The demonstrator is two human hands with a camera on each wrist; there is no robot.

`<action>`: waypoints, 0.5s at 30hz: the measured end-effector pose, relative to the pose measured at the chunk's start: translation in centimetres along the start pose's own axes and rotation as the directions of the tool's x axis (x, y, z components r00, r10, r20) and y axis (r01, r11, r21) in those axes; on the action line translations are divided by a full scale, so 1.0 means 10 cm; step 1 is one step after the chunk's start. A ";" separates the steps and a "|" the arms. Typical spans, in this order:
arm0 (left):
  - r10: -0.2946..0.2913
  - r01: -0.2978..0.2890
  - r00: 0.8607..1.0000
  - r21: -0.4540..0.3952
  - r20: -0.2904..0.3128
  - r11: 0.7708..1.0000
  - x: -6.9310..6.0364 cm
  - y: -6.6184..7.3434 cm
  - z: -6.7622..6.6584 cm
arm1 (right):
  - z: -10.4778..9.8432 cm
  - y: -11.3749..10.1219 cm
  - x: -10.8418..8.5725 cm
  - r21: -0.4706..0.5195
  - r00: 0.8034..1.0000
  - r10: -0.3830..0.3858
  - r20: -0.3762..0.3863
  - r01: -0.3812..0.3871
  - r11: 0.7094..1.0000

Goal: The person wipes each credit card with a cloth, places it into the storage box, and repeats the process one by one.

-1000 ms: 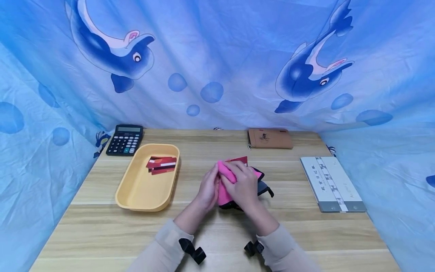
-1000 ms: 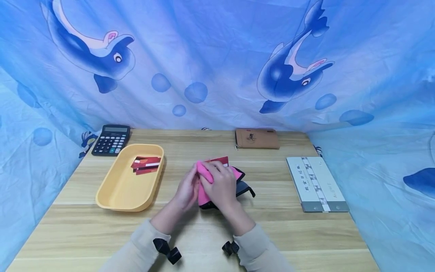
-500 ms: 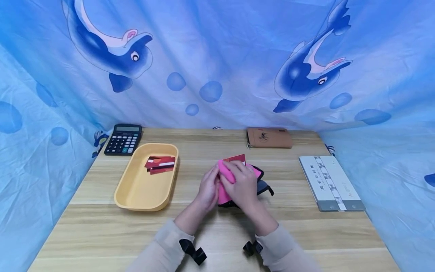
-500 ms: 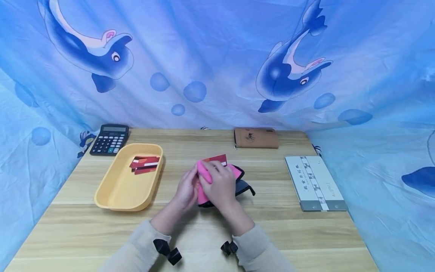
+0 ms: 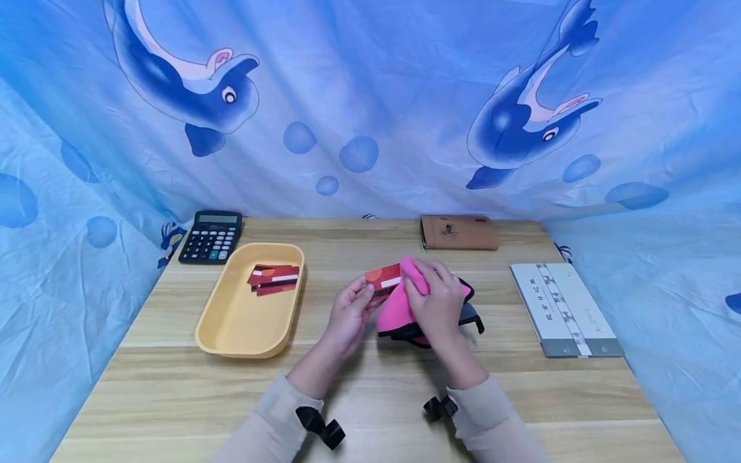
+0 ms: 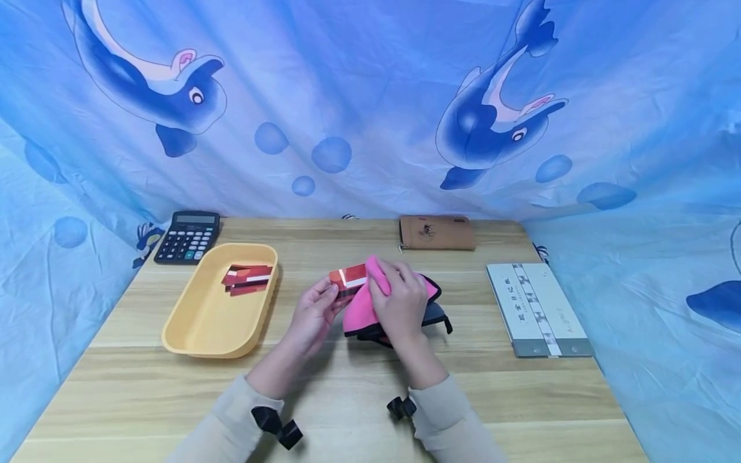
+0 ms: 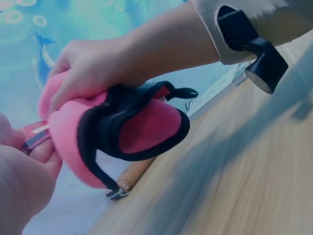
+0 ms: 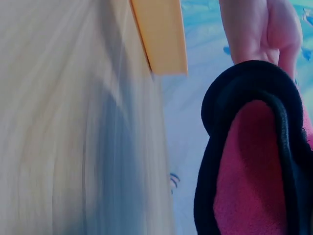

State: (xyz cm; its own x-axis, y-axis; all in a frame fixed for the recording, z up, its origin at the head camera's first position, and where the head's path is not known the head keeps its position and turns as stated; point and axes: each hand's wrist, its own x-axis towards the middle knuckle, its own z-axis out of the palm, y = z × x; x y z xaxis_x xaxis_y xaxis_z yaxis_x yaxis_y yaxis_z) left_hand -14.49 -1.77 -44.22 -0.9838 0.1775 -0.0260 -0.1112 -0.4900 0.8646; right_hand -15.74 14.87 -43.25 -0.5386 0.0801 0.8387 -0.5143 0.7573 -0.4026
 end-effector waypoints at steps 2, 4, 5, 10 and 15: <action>0.003 -0.003 1.000 -0.014 0.000 1.000 -0.01 0.02 0.00 | -0.01 0.06 0.01 -0.007 1.000 0.010 -0.004 -0.010 1.000; 0.013 -0.013 1.000 -0.009 -0.014 1.000 -0.01 0.03 0.00 | -0.03 0.11 0.01 -0.015 1.000 0.018 -0.002 -0.018 1.000; 0.016 -0.017 1.000 -0.005 -0.026 1.000 -0.01 0.03 0.00 | -0.03 0.13 0.01 -0.014 1.000 0.020 -0.002 -0.020 1.000; 0.030 -0.030 0.994 0.003 -0.104 1.000 0.02 0.07 -0.05 | -0.07 0.22 0.01 0.012 0.999 0.040 0.001 -0.040 0.999; 0.037 -0.035 0.982 0.017 -0.187 0.999 0.04 0.17 -0.10 | -0.11 0.28 0.00 0.037 0.998 0.063 -0.008 -0.062 0.997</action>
State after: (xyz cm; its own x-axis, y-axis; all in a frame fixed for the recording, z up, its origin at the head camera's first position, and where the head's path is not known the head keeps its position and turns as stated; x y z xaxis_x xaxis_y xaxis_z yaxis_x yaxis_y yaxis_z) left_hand -15.17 -3.37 -43.30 -0.9962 -0.0038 -0.0870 -0.0745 -0.4808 0.8737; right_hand -16.43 17.69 -44.02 -0.5643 0.1329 0.8148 -0.5041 0.7262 -0.4675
